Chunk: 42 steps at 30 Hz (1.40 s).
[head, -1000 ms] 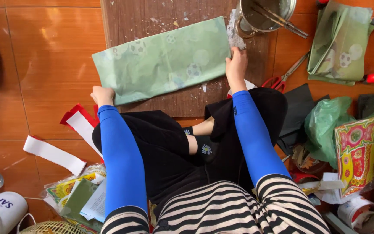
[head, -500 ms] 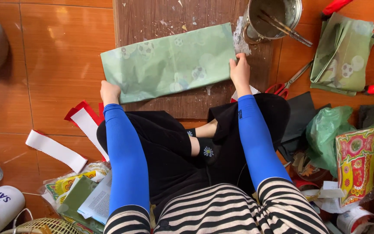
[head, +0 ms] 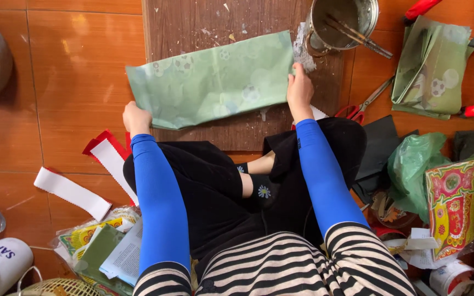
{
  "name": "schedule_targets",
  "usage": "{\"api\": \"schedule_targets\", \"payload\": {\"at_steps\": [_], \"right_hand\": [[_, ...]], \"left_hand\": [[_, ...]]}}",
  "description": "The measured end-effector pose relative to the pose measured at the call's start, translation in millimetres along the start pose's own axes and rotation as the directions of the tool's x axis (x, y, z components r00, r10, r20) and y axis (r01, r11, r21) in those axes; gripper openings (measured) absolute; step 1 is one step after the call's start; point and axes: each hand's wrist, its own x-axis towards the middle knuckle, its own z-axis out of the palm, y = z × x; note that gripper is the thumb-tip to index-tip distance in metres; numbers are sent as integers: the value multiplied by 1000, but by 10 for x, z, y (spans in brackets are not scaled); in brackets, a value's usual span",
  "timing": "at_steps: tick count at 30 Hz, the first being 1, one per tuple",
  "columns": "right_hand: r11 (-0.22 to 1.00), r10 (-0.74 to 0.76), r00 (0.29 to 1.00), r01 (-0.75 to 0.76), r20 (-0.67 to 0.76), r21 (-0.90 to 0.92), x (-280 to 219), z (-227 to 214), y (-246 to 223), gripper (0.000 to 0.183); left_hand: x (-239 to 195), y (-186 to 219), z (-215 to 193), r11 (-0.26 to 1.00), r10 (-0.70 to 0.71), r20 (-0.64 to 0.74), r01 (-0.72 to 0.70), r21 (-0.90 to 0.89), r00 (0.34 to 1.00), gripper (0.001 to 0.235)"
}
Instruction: Folding and cutting green paper sheets to prepare packaging.
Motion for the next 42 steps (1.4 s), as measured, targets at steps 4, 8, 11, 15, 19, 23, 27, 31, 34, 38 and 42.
{"api": "schedule_targets", "payload": {"at_steps": [4, 8, 11, 15, 19, 23, 27, 31, 34, 38, 42], "right_hand": [[993, -110, 987, 102, -120, -67, -7, -10, 86, 26], [818, -555, 768, 433, -320, -379, -256, -111, -87, 49], [516, -849, 452, 819, -273, -250, -897, -155, -803, 35], [475, -879, 472, 852, -69, -222, -1486, 615, -978, 91], [542, -839, 479, 781, -258, -310, -1507, 910, -985, 41], [512, -848, 421, 809, -323, -291, -1538, 560, -1146, 16], [573, -793, 531, 817, -299, -69, -1593, 17, -1471, 27], [492, -651, 743, 568, -154, 660, -1794, -908, -1993, 14], [390, -606, 793, 219, 70, 894, -1761, -1176, -2046, 15], [318, -532, 819, -40, 213, 947, -1659, -1139, -1880, 14], [297, -485, 843, -89, 231, 951, -1656, -1100, -1807, 18]], "left_hand": [[-324, 3, -343, 985, 149, -113, -158, -75, 982, 25], [-473, -165, -315, 922, 191, -205, -248, -299, 960, 34], [-680, -132, -273, 862, 162, -227, -250, -441, 960, 39], [-1169, 13, -408, 691, 199, -256, -321, -648, 946, 41], [-1150, -60, -375, 612, 212, -289, -357, -706, 934, 45], [-731, -118, -217, 405, 128, -117, -160, -900, 985, 43], [-1846, 220, -960, 15, 332, -138, -151, -988, 933, 48], [-1414, 152, -480, -98, 532, -130, -92, -991, 836, 63], [-1228, 250, -78, -26, 556, -188, -209, -978, 809, 68], [-1533, 420, -320, -48, 642, -160, -169, -984, 750, 40], [-1674, 445, -430, -59, 657, -96, -76, -995, 748, 31]]}}
